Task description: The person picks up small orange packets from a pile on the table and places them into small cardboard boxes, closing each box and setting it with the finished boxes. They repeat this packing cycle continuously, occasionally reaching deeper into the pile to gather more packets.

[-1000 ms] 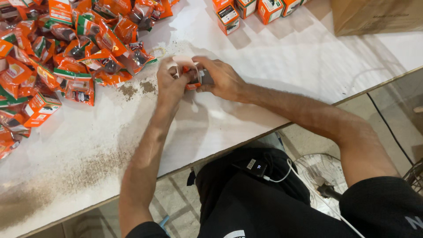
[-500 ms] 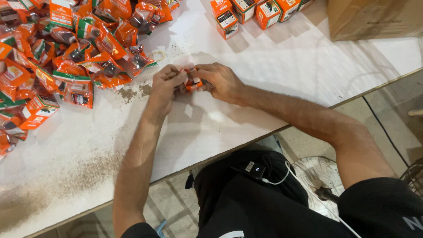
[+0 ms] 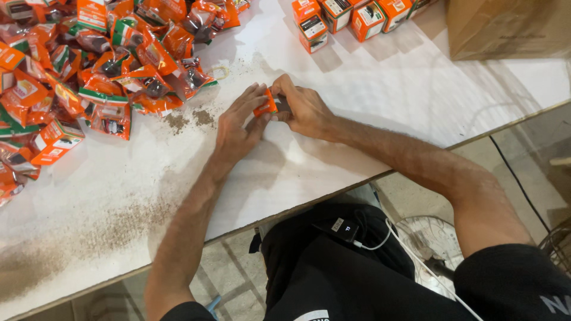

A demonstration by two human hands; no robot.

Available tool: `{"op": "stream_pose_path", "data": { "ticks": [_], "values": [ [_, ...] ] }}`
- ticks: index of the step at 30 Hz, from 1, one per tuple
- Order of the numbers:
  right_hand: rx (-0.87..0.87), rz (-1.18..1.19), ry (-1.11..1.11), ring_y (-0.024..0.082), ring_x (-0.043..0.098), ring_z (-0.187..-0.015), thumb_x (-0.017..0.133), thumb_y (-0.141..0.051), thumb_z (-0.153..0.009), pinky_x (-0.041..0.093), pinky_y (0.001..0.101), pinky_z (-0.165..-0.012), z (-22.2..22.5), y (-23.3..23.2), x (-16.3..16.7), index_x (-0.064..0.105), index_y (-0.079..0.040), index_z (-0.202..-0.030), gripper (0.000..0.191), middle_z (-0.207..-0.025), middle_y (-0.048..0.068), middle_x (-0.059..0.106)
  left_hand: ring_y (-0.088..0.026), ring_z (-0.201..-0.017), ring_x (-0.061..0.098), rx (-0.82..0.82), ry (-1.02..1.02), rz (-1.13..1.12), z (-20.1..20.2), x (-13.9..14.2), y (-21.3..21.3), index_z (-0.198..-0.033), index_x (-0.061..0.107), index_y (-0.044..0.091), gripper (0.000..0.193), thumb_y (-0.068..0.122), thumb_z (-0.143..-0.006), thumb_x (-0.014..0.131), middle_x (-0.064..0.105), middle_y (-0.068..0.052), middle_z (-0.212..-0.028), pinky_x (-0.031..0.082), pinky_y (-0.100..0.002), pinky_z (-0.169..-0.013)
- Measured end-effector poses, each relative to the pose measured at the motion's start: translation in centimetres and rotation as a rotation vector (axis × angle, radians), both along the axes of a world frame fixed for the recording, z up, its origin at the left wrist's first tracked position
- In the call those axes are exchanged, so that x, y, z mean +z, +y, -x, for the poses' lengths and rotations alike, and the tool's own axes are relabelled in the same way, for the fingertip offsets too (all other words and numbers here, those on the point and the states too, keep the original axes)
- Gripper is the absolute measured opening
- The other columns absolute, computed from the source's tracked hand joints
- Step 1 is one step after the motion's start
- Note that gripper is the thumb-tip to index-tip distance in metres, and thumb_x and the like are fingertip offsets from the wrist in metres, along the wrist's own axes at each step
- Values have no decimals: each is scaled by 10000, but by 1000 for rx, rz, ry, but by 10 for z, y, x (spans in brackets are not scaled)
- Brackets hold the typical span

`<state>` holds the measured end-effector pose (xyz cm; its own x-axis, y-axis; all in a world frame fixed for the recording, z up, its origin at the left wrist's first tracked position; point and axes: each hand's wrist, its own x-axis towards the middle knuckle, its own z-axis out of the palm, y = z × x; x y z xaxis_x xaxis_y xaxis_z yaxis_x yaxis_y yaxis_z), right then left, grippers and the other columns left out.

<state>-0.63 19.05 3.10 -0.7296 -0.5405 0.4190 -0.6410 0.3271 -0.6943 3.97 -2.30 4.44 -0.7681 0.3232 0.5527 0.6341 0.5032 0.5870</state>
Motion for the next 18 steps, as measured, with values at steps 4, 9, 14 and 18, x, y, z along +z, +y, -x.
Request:
{"op": "stream_pose_path", "data": {
  "ticks": [4, 9, 14, 18],
  "values": [
    [68, 60, 57, 401, 700, -1007, 835, -166, -911, 554, 475, -776, 0, 1, 5, 400, -70, -1241, 554, -1075, 177, 690, -363, -1414, 574, 16, -47, -157, 4, -3, 3, -1145, 664, 20, 186, 3, -967, 717, 650, -201, -1405, 512, -438, -1147],
    [51, -21, 150, 381, 699, -973, 785, -87, -872, 548, 465, -788, -3, 2, 11, 541, -79, -1208, 415, -1152, 162, 689, -400, -1468, 514, -56, 58, 22, 0, 2, 1, -1099, 648, 17, 162, -6, -967, 738, 605, -218, -1466, 504, -431, -1170],
    [119, -96, 294, 385, 690, -1000, 720, -26, -854, 550, 475, -814, 2, 2, 4, 636, -87, -1127, 292, -1196, 137, 692, -433, -1497, 333, -95, 152, 293, 1, 3, -20, -1179, 695, 40, 283, 34, -911, 787, 412, -269, -1574, 345, -544, -1189],
    [22, 163, 567, 403, 639, -1292, 653, -16, -1044, 539, 479, -1108, 39, 9, 11, 605, -108, -1340, 313, -1417, 143, 610, -383, -1509, 422, 157, 271, 163, 52, 19, -79, -1423, 599, 15, 457, 17, -987, 736, 442, -188, -1614, 483, -456, -1207]
  ]
}}
